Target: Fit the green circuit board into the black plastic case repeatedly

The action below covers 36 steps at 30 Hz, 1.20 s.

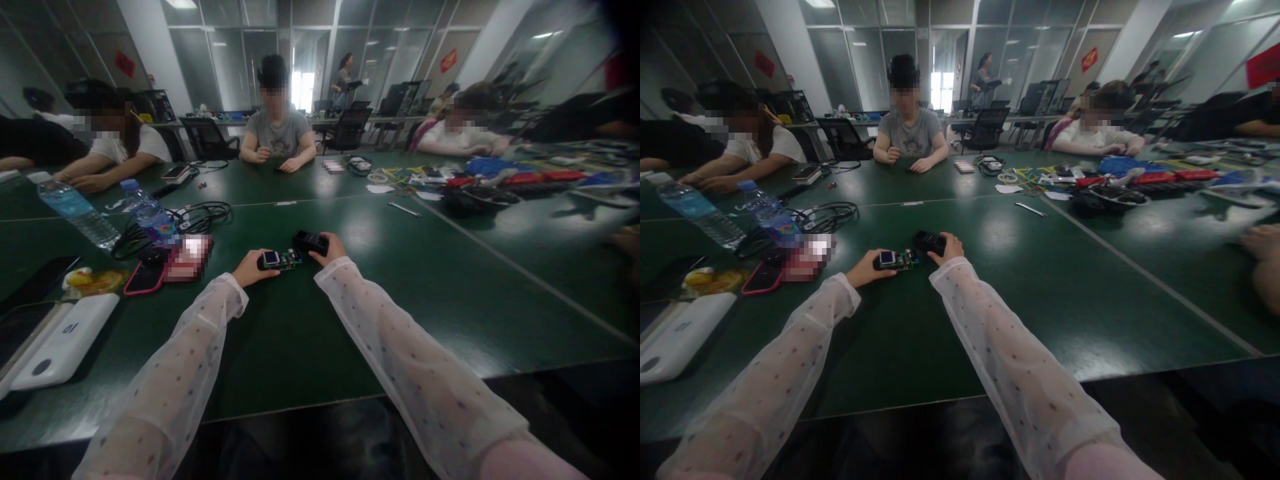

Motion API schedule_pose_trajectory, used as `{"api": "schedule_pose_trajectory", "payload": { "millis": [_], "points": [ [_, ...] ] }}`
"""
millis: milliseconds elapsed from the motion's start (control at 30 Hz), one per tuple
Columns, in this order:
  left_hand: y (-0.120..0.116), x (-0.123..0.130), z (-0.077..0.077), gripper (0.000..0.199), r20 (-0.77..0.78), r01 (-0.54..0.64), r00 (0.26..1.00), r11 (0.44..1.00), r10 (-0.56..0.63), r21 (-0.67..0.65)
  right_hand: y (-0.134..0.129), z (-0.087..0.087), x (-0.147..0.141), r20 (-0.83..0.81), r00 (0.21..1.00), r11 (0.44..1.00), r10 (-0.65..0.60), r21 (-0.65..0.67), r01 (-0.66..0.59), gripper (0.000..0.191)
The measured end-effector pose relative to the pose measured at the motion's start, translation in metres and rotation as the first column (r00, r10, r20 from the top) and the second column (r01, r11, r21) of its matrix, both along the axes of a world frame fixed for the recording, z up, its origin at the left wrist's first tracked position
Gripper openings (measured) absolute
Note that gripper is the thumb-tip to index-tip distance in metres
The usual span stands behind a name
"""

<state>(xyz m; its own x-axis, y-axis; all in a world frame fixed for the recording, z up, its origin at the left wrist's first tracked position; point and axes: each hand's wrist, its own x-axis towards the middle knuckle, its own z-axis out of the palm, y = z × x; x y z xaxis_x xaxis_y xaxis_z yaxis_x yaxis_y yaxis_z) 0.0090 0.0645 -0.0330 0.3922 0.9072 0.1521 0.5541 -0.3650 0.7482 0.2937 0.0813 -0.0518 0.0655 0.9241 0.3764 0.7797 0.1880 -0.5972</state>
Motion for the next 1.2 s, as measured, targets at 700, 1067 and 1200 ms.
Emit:
{"api": "schedule_pose_trajectory", "payload": {
  "millis": [700, 1067, 1200],
  "points": [
    [0.004, -0.007, 0.000, 0.071, 0.208, 0.191, 0.963, 0.978, -0.170, -0.086, 0.006, -0.006, 0.003, 0.056, 0.998, 1.000, 0.008, -0.024, -0.006, 0.063],
    [0.003, -0.009, 0.003, 0.071, 0.195, 0.259, 0.952, 0.959, -0.235, -0.112, 0.003, -0.006, 0.001, 0.049, 0.998, 0.999, 0.036, 0.020, -0.037, 0.062],
    [0.006, -0.011, 0.000, 0.071, 0.214, 0.277, 0.945, 0.955, -0.249, -0.111, 0.005, -0.009, 0.002, 0.032, 0.997, 0.996, 0.067, 0.052, -0.068, 0.059]
  ]
}}
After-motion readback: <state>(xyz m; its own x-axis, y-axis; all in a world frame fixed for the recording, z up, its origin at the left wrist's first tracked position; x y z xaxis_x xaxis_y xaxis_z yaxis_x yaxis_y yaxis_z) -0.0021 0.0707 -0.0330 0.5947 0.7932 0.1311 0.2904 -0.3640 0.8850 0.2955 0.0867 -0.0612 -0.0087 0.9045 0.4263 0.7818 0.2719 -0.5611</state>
